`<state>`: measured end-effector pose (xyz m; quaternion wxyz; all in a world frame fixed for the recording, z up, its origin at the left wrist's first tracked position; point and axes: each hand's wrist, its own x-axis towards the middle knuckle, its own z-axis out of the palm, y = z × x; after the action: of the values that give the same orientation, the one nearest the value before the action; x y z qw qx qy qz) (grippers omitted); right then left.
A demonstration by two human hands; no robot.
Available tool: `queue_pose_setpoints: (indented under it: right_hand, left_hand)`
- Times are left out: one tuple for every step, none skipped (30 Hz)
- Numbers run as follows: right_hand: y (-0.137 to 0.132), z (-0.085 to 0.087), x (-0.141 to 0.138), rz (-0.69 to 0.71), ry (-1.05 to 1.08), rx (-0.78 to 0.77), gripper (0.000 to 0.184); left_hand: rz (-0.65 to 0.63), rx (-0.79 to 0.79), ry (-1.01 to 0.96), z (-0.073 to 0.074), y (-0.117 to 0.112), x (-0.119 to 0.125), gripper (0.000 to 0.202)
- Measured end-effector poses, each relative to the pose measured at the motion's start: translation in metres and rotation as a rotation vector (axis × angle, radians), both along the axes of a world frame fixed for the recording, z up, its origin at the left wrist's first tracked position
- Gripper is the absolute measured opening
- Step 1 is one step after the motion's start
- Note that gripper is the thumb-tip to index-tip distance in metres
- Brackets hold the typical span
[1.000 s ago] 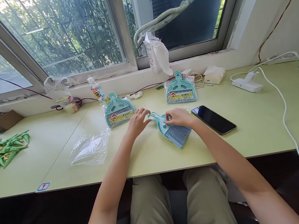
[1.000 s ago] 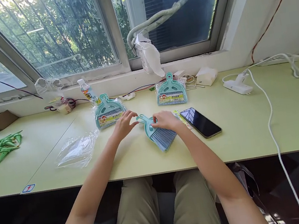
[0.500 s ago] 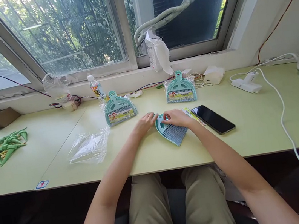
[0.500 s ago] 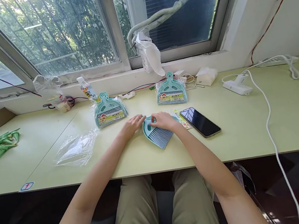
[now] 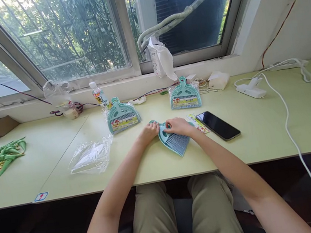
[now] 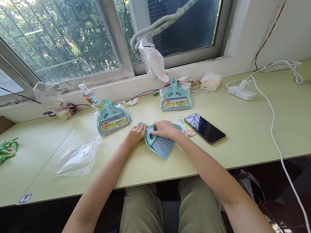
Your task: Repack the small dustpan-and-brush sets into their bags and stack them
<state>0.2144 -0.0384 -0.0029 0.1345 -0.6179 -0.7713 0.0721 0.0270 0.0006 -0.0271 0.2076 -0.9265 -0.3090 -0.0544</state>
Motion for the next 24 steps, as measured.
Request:
queue_pose_setpoints:
  right_hand:
    - [0.0,-0.001,-0.001,-0.009,-0.001,0.007,0.025]
    - [0.0,-0.001,-0.002,-0.018,0.003,0.018,0.024]
    - [0.0,-0.002,-0.003,-0.026,0.011,0.03,0.024]
    - [0.0,-0.002,-0.004,-0.039,0.023,0.047,0.023]
    - [0.0,-0.001,-0.005,-0.06,0.039,0.068,0.023]
    - [0.0,0.0,-0.004,-0.089,0.06,0.096,0.024]
    - [0.0,0.001,-0.004,-0.122,0.086,0.131,0.025]
    - [0.0,0.002,-0.003,-0.162,0.119,0.17,0.026]
    - [0.0,0.003,-0.003,-0.205,0.158,0.213,0.027]
    - [0.001,0.004,-0.002,-0.247,0.203,0.257,0.028]
    - [0.001,0.004,-0.002,-0.278,0.248,0.298,0.029]
    - [0.001,0.004,-0.002,-0.297,0.289,0.334,0.03]
    - [0.002,0.003,-0.003,-0.296,0.323,0.358,0.03]
    - [0.003,0.002,-0.003,-0.273,0.35,0.368,0.03]
    - [0.004,0.001,-0.003,-0.236,0.371,0.366,0.029]
    - [0.005,0.001,-0.002,-0.199,0.392,0.357,0.028]
    - [0.007,0.0,0.001,-0.171,0.412,0.348,0.028]
    - [0.009,0.001,0.005,-0.162,0.429,0.351,0.028]
    - [0.011,0.001,0.011,-0.177,0.435,0.369,0.028]
    - [0.012,0.002,0.019,-0.211,0.423,0.398,0.028]
    - [0.014,0.002,0.028,-0.251,0.385,0.424,0.029]
    - [0.016,0.002,0.039,-0.29,0.325,0.438,0.03]
    - [0.017,0.001,0.051,-0.315,0.252,0.426,0.031]
    - [0.019,-0.001,0.062,-0.326,0.183,0.382,0.034]
  left_hand:
    - [-0.014,-0.007,-0.028,0.0,0.0,-0.001,0.036]
    - [-0.029,-0.017,-0.076,-0.001,0.001,-0.002,0.035]
    - [-0.039,-0.027,-0.15,0.0,0.001,-0.002,0.034]
    - [-0.035,-0.035,-0.254,0.001,0.001,-0.003,0.033]
    - [-0.014,-0.042,-0.388,0.002,0.001,-0.003,0.034]
    - [0.023,-0.053,-0.555,0.005,0.0,-0.003,0.038]
    - [0.069,-0.078,-0.747,0.007,0.0,-0.003,0.045]
    - [0.107,-0.137,-0.947,0.01,-0.001,-0.001,0.051]
    - [0.122,-0.247,-1.127,0.013,-0.001,0.0,0.055]
    - [0.115,-0.41,-1.266,0.015,-0.002,0.003,0.056]
    - [0.095,-0.614,-1.347,0.016,-0.003,0.006,0.056]
    - [0.073,-0.827,-1.364,0.016,-0.005,0.009,0.057]
    - [0.059,-1.009,-1.335,0.016,-0.006,0.012,0.059]
    - [0.056,-1.134,-1.292,0.015,-0.008,0.016,0.061]
    - [0.063,-1.199,-1.263,0.014,-0.01,0.018,0.063]
    - [0.073,-1.224,-1.259,0.014,-0.012,0.02,0.065]
    - [0.088,-1.233,-1.276,0.013,-0.013,0.02,0.065]
    - [0.112,-1.242,-1.306,0.013,-0.014,0.019,0.065]
    - [0.148,-1.258,-1.339,0.014,-0.013,0.017,0.065]
    - [0.187,-1.276,-1.369,0.015,-0.013,0.014,0.064]
    - [0.223,-1.288,-1.397,0.016,-0.011,0.01,0.063]
    - [0.248,-1.293,-1.423,0.017,-0.009,0.006,0.062]
    - [0.263,-1.292,-1.451,0.018,-0.006,0.002,0.06]
    - [0.27,-1.291,-1.479,0.019,-0.003,-0.001,0.059]
